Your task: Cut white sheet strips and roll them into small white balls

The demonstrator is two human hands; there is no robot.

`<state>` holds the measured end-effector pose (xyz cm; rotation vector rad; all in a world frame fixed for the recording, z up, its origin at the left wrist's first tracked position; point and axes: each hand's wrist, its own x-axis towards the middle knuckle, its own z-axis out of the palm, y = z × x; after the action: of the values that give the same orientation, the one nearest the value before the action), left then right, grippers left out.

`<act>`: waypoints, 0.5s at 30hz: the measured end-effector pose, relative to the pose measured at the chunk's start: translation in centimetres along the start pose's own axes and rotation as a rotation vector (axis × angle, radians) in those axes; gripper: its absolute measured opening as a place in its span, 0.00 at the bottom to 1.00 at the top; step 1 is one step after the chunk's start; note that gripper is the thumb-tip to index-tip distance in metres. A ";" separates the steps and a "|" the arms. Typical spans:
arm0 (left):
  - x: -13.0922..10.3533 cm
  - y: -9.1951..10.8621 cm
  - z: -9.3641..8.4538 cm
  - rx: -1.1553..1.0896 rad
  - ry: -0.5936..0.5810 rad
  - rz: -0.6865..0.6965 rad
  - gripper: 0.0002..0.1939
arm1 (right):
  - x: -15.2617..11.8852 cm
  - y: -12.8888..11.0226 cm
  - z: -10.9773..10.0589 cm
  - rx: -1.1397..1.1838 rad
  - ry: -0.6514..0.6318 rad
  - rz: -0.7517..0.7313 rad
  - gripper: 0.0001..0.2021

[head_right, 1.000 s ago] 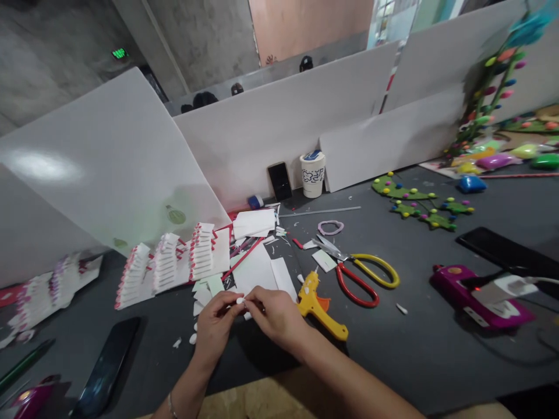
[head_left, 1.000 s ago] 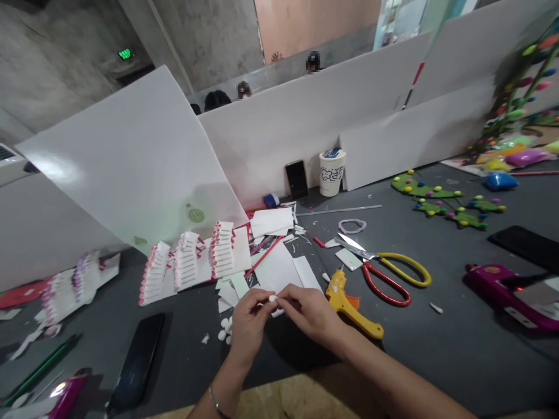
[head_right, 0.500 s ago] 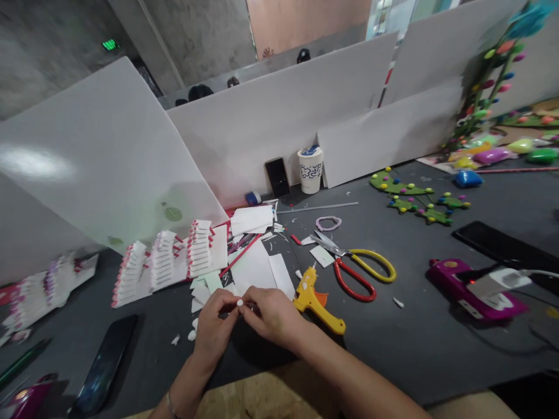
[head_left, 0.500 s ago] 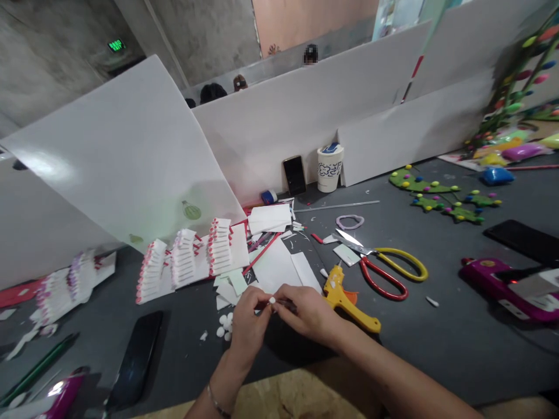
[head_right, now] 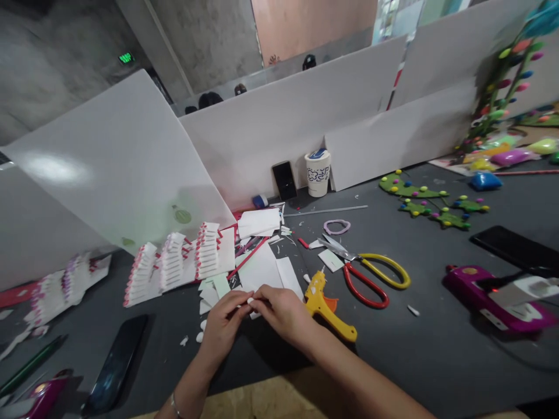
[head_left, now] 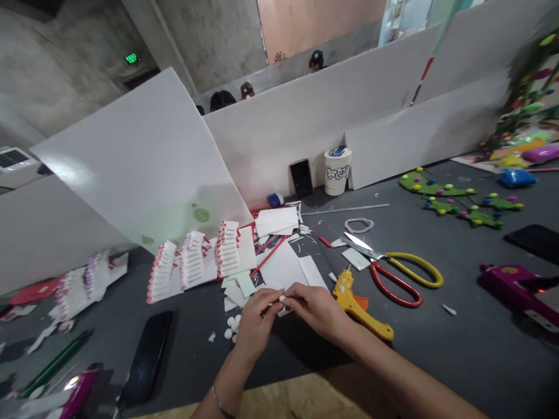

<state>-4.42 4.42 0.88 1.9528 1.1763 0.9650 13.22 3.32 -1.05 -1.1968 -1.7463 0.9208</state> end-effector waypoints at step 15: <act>0.1 0.4 -0.1 -0.143 -0.001 -0.056 0.09 | 0.0 -0.2 -0.2 0.053 0.011 -0.018 0.10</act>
<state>-4.36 4.36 1.27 1.7986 1.1234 0.9911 13.37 3.25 -0.77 -1.1480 -1.7116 0.9424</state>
